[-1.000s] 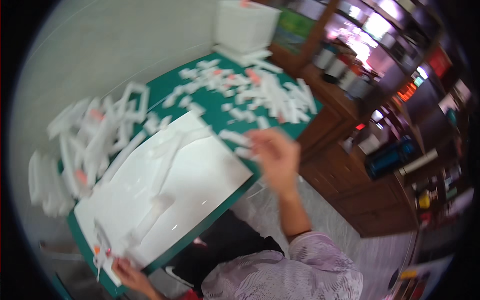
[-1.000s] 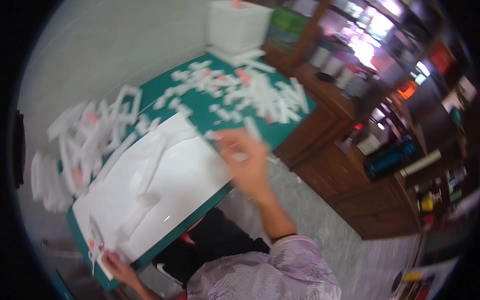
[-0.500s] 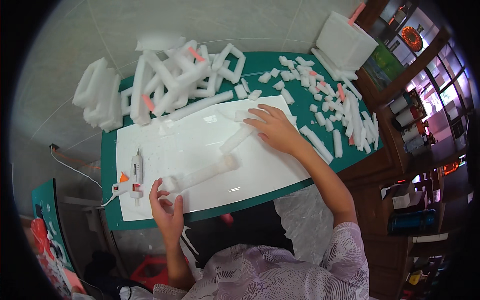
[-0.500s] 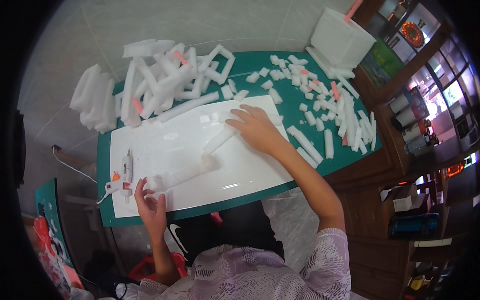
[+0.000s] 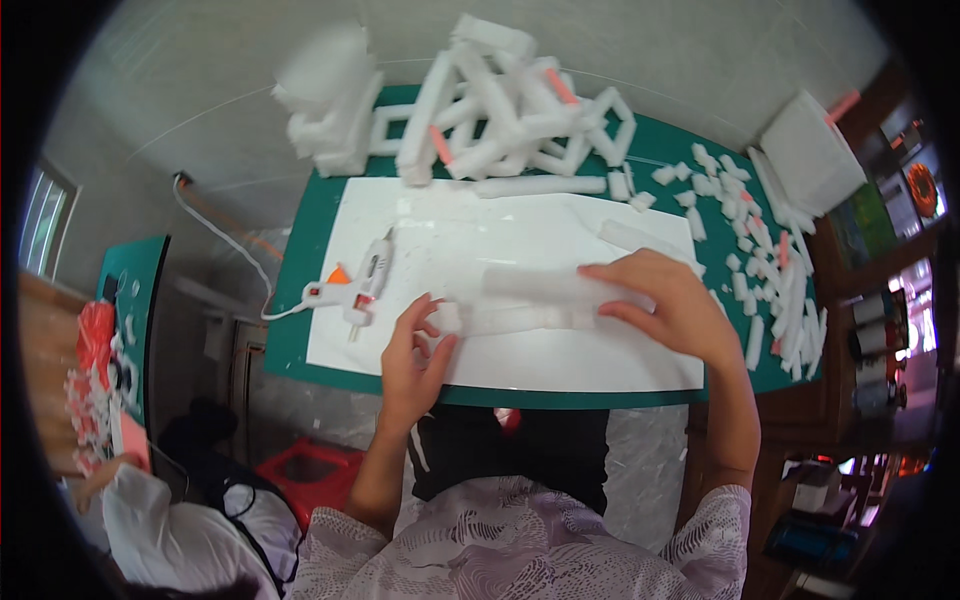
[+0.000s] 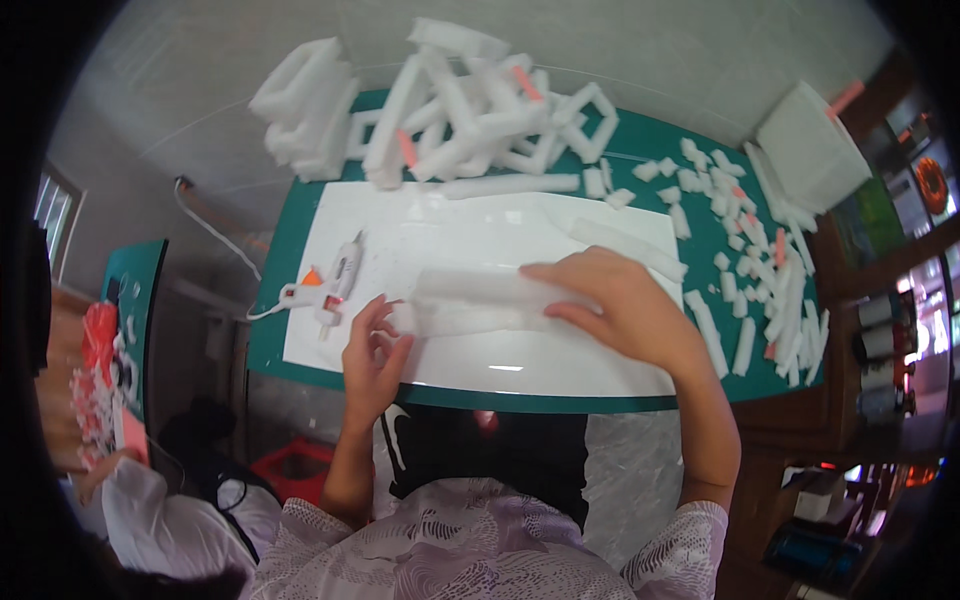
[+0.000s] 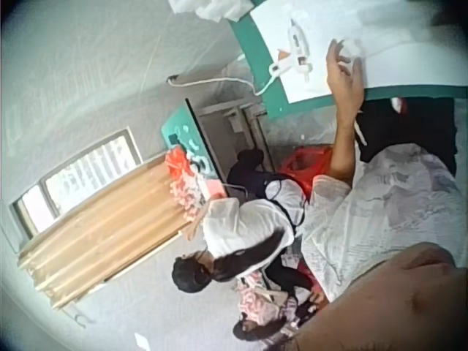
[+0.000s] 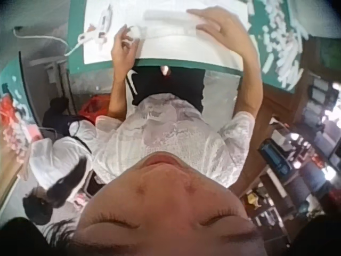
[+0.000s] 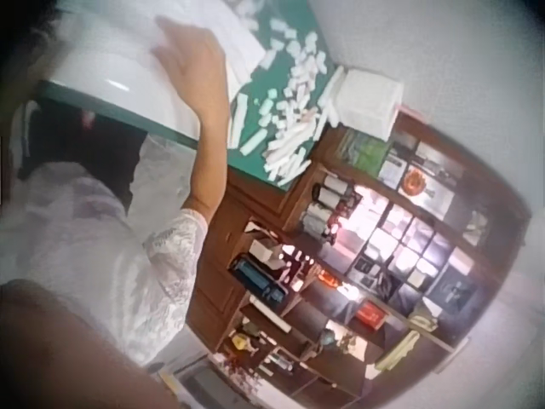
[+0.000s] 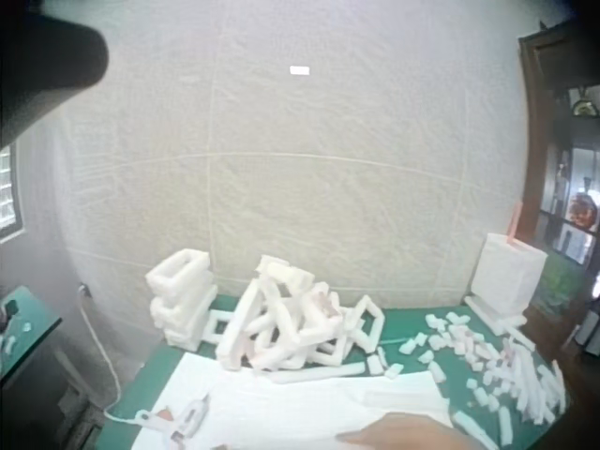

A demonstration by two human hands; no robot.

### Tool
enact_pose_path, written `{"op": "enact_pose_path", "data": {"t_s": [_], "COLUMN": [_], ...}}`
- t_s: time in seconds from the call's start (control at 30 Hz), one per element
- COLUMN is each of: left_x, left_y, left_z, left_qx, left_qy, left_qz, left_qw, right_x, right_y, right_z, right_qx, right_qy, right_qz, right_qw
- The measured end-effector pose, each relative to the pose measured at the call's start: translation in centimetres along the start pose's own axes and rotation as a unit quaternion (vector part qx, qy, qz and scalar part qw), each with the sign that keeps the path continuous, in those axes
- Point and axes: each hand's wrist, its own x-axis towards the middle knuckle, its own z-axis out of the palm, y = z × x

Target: Use a hot glue gun to assemble various pieces of white polyethylene foam into larger structures.

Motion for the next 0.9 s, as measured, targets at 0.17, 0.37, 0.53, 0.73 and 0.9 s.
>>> {"op": "enact_pose_path", "data": {"t_s": [0.17,0.37,0.53,0.73,0.9], "left_x": [0.1,0.0,0.1,0.1,0.1], "left_y": [0.1,0.0,-0.3,-0.3,-0.4], "left_z": [-0.3,-0.3,-0.2,-0.2,-0.2], "left_qx": [0.011,0.023,0.039,0.031,0.029], "left_qy": [0.01,0.011,0.013,0.016,0.013], "left_qz": [0.005,0.019,0.05,0.046,0.045], "left_qw": [1.0,0.999,0.998,0.998,0.999], "right_x": [2.4,2.8,2.9,2.6,2.5], "right_y": [-1.9,-1.6,-1.8,-1.5,-1.6], "right_z": [2.8,4.0,4.3,4.1,3.6], "right_qx": [-0.018,-0.058,-0.067,-0.052,-0.035], "right_qy": [-0.057,-0.066,-0.063,-0.048,-0.035], "right_qz": [-0.064,-0.059,-0.065,-0.071,-0.059], "right_qw": [0.996,0.994,0.994,0.995,0.997]}}
